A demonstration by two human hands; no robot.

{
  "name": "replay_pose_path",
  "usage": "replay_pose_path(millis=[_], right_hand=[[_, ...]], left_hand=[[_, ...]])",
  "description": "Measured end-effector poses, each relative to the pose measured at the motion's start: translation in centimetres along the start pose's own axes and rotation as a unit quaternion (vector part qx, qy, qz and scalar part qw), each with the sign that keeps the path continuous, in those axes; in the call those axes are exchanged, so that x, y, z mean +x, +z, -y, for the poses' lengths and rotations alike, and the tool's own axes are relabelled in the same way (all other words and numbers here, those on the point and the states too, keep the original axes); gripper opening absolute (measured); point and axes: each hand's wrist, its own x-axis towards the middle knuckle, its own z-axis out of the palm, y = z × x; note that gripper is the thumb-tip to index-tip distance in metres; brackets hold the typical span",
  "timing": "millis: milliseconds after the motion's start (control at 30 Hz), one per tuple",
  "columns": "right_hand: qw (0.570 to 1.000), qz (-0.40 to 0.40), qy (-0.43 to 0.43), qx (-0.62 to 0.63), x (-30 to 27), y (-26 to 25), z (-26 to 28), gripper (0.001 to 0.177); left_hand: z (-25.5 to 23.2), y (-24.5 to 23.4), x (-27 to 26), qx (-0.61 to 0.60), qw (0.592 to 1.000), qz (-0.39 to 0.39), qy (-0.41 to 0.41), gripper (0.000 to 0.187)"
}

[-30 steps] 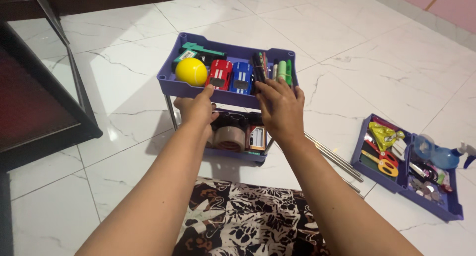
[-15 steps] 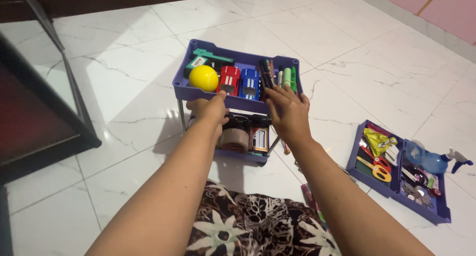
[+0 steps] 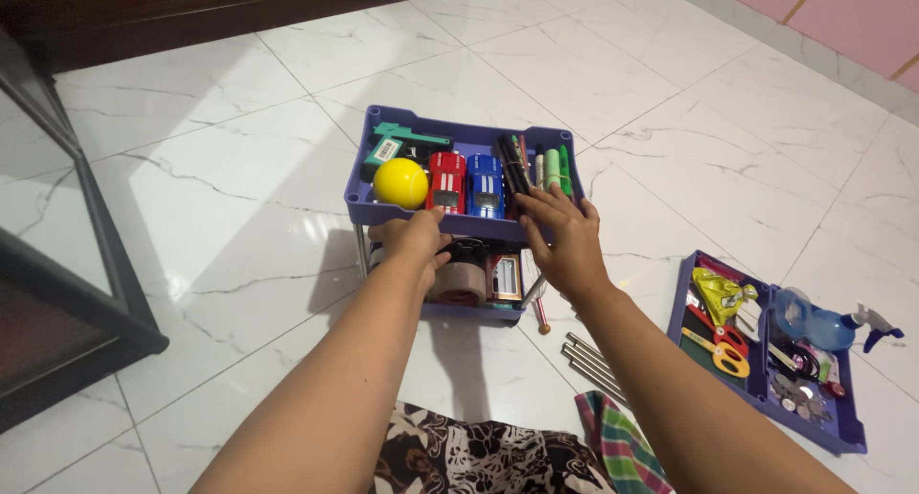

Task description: The person assembles a three-tier rolling storage cart by inserting metal poles into the plastic trays and wiping the poles with a cloth. They then place a top tray onto the frame and adjust the assembled unit.

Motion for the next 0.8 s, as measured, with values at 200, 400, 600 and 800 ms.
replay_pose_path(millis=[200, 400, 600, 800], right_hand=[[1.000, -0.002, -0.015, 0.004, 0.8, -0.2, -1.3, 0.033], [0.999, 0.002, -0.036, 0.002, 0.0, -0.5, -1.0, 0.043], [0.997, -0.031, -0.045, -0.046, -6.1, -1.2, -0.9, 0.071], [0.985, 0.095, 0.140, -0.020, -19.6, 0.4, -5.1, 0.064]], left_hand=[[-0.3, 1.1, 0.8, -0.012, 1.000, -0.015, -0.015, 0.095], [0.7, 0.8, 0.4, -0.014, 0.999, -0.022, 0.033, 0.094], [7.1, 1.7, -0.7, 0.018, 0.992, -0.019, 0.122, 0.072], [16.8, 2.4, -1.7, 0.153, 0.980, 0.107, 0.076, 0.044]])
